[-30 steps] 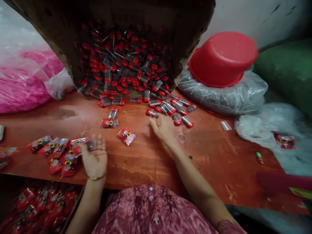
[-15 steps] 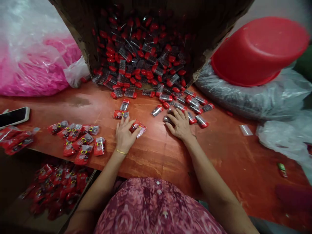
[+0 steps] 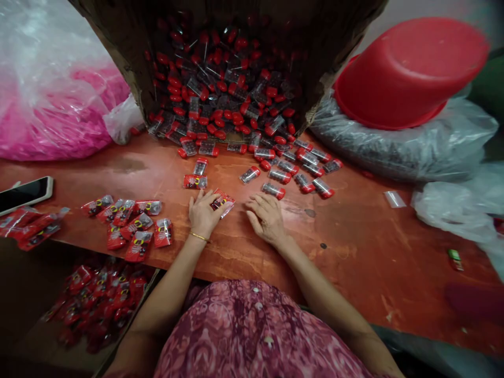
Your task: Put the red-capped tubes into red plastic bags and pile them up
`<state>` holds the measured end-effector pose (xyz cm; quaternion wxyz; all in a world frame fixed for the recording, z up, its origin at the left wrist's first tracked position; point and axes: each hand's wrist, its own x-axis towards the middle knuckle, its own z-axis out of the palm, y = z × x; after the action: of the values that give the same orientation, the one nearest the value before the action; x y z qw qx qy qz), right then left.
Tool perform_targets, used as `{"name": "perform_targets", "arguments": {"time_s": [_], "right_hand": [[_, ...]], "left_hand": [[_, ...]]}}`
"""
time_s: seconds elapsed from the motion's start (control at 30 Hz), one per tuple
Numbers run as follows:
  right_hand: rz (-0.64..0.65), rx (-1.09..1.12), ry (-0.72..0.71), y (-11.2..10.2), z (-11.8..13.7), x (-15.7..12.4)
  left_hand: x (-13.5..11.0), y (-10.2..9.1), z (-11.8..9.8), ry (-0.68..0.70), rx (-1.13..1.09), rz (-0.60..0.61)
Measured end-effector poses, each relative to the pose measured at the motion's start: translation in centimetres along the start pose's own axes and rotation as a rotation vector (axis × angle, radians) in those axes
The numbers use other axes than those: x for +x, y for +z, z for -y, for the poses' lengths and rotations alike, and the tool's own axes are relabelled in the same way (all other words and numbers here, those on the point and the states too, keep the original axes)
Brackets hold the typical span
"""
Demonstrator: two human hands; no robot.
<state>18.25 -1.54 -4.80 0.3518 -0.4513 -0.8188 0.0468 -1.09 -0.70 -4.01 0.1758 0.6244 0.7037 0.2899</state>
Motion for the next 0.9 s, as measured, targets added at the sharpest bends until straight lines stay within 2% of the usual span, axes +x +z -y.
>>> {"name": "perform_targets", "arguments": {"time_s": [0.13,0.27,0.4,0.5,0.6,0.67,0.73,0.77,0.8,0.9], "right_hand": [[0.020,0.085,0.028,0.5,0.9,0.1],[-0.039,0.223,0.121,0.5,1.4,0.3],[-0.081,0.475,0.363,1.0,2.7,0.8],[-0.069,0.792,0.585,1.8,3.9,1.7],[-0.060,1.021,0.652,2.2,4.7,2.7],[-0.091,1.039,0.656,2.0,4.8,2.9],[-0.138,0.991,0.664,1.6,4.8,2.9],[-0.163,0.955,0.668,1.4,4.7,2.8],[-0.185,0.917,0.669,1.1,4.6,2.6],[-0.214,0.843,0.634,0.8,4.7,2.0]], "left_hand": [[0.4,0.0,0.0,-0.012,0.019,0.025],[0.4,0.1,-0.2,-0.012,-0.079,-0.016],[-0.4,-0.6,-1.6,0.014,-0.238,-0.131],[-1.1,-1.2,-3.1,0.064,-0.272,-0.175],[-1.9,-1.3,-4.1,0.100,-0.294,-0.179],[-2.4,-1.2,-4.4,0.045,-0.408,-0.208],[-2.9,-1.2,-4.6,-0.103,-0.618,-0.233],[-3.1,-1.3,-4.6,-0.198,-0.737,-0.197],[-3.3,-1.4,-4.7,-0.296,-0.850,-0.113],[-3.8,-2.0,-5.1,-0.549,-1.101,0.273]]}}
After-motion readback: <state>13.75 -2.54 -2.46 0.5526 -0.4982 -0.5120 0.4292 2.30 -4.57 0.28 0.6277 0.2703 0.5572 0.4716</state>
